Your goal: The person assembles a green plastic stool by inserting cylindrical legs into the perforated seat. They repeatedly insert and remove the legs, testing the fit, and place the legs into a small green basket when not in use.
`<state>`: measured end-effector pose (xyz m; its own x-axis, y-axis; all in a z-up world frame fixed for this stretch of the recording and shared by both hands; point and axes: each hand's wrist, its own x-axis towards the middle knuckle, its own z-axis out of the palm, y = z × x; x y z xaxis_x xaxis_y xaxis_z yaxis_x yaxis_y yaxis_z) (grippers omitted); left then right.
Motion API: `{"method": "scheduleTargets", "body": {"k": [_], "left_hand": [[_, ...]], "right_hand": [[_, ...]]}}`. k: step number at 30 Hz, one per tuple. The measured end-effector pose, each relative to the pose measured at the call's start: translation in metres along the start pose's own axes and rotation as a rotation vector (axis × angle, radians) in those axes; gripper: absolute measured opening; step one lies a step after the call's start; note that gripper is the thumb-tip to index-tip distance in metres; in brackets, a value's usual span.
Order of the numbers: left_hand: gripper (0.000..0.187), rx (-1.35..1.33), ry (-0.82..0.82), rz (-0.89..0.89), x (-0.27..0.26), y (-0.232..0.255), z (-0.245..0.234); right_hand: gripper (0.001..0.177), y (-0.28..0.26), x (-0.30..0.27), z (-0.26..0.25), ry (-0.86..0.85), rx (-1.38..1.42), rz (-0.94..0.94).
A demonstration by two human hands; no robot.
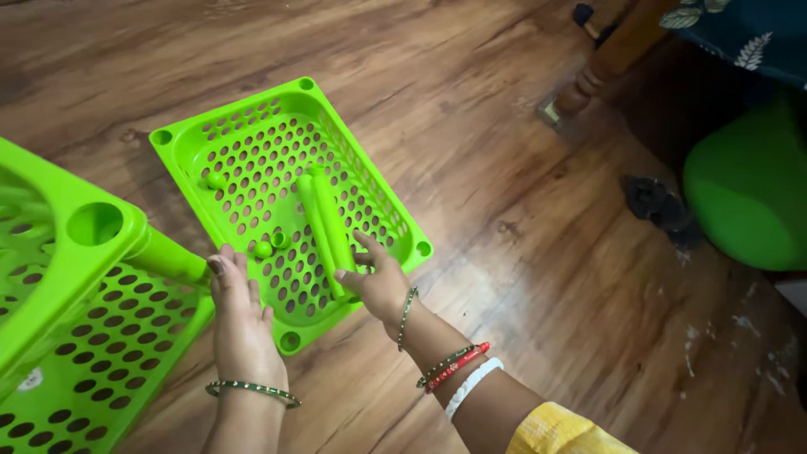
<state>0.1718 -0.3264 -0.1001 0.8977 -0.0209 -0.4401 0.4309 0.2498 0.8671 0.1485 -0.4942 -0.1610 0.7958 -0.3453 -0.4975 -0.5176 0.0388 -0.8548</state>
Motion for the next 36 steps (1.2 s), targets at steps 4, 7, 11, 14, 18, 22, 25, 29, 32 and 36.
{"method": "scheduleTargets", "body": {"k": [4,7,11,14,18,22,25,29,32,36], "left_hand": [[0.094,0.003,0.013,0.004,-0.003,0.002,-0.004],[0.089,-0.005,0.021,0.045,-0.006,0.005,-0.009],[0.063,-0.067,-0.002,0.296,-0.016,0.01,-0.011],[0.044,-0.123,-0.026,0.426,-0.034,0.025,-0.01],[0.034,0.069,-0.009,0.62,-0.072,0.064,-0.007],[0.028,0.531,0.121,0.91,-0.107,0.106,-0.016],[0.033,0.793,0.22,1.173,-0.114,0.129,-0.029],[0.041,0.994,0.366,1.219,-0.114,0.142,-0.05],[0.042,1.04,0.413,1.202,-0.112,0.144,-0.065],[0.046,1.084,0.437,1.171,-0.121,0.142,-0.072]], "right_hand": [[0.077,0.006,0.003,0.001,0.024,-0.009,-0.003],[0.07,0.0,-0.001,0.004,0.056,0.006,0.074],[0.06,-0.023,-0.017,0.012,0.024,0.027,0.031],[0.052,-0.054,-0.033,0.026,-0.015,0.061,-0.032],[0.05,-0.107,-0.057,0.047,-0.111,0.212,-0.128],[0.051,-0.153,-0.077,0.07,-0.237,0.299,-0.273],[0.052,-0.173,-0.084,0.088,-0.298,0.2,-0.426],[0.05,-0.182,-0.083,0.108,-0.296,-0.071,-0.711],[0.051,-0.185,-0.087,0.111,-0.227,-0.271,-0.737],[0.051,-0.185,-0.096,0.108,-0.177,-0.403,-0.683]]}}
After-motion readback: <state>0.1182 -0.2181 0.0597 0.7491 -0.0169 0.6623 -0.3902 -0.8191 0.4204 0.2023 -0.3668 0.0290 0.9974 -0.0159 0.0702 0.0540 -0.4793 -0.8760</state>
